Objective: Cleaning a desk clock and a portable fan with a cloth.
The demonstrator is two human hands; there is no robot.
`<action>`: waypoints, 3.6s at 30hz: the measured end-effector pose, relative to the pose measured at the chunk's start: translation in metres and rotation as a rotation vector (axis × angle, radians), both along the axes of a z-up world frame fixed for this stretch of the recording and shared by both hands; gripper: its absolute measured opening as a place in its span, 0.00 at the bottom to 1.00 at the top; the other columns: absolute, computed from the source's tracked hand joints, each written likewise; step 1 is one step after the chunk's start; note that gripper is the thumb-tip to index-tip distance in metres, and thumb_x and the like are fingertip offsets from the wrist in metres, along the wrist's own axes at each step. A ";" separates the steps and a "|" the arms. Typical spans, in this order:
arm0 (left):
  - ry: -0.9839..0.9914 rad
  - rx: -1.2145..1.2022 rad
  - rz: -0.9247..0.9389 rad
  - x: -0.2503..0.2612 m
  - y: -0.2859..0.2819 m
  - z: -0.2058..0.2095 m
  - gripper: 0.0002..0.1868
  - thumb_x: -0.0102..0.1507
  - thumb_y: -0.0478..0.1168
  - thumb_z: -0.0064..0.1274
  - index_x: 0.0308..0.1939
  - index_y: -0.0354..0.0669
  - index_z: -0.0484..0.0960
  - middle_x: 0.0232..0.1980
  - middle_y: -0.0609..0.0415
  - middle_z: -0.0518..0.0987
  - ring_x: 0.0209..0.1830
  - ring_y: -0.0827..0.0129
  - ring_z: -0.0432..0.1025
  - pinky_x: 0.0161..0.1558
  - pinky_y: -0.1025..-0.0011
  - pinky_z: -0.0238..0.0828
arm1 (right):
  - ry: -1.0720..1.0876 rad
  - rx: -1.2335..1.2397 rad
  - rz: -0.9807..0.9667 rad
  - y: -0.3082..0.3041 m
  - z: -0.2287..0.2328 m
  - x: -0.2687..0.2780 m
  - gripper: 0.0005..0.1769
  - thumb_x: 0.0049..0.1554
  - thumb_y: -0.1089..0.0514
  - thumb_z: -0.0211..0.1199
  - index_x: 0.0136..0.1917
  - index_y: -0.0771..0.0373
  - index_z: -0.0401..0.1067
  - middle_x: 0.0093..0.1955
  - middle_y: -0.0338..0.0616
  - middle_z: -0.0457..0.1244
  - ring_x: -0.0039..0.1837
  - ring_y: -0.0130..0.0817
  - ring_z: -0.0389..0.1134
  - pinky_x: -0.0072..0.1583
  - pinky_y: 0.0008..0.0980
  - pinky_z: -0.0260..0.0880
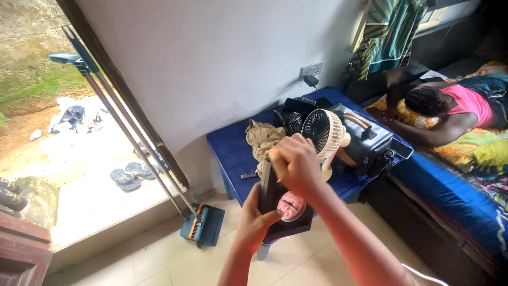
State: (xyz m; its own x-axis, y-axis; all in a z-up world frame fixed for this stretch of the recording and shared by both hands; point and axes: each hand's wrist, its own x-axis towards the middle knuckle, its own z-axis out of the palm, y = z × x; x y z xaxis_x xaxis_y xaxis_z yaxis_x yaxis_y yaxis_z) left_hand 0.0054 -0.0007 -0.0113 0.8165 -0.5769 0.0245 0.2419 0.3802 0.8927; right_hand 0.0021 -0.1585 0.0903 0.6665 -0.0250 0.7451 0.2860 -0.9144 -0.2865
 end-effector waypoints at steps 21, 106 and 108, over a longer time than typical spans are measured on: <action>0.078 -0.165 0.170 0.059 0.054 0.014 0.37 0.50 0.24 0.57 0.64 0.41 0.71 0.52 0.50 0.80 0.49 0.66 0.77 0.52 0.66 0.76 | 0.379 1.122 -0.020 0.027 -0.109 0.011 0.17 0.63 0.52 0.56 0.62 0.60 0.68 0.39 0.36 0.62 0.39 0.23 0.63 0.40 0.27 0.66; -0.179 -0.036 0.628 0.240 -0.035 -0.050 0.27 0.58 0.49 0.67 0.57 0.41 0.79 0.51 0.61 0.80 0.52 0.77 0.72 0.57 0.76 0.66 | 0.239 0.638 0.002 -0.093 -0.185 0.136 0.06 0.55 0.63 0.65 0.45 0.65 0.73 0.42 0.47 0.65 0.44 0.38 0.70 0.48 0.36 0.70; -0.200 0.038 0.603 0.264 -0.033 -0.089 0.25 0.60 0.44 0.67 0.58 0.38 0.79 0.50 0.58 0.79 0.49 0.75 0.69 0.54 0.74 0.65 | 0.194 0.599 0.068 -0.077 -0.155 0.156 0.16 0.50 0.65 0.64 0.54 0.66 0.71 0.47 0.49 0.66 0.48 0.40 0.70 0.49 0.36 0.69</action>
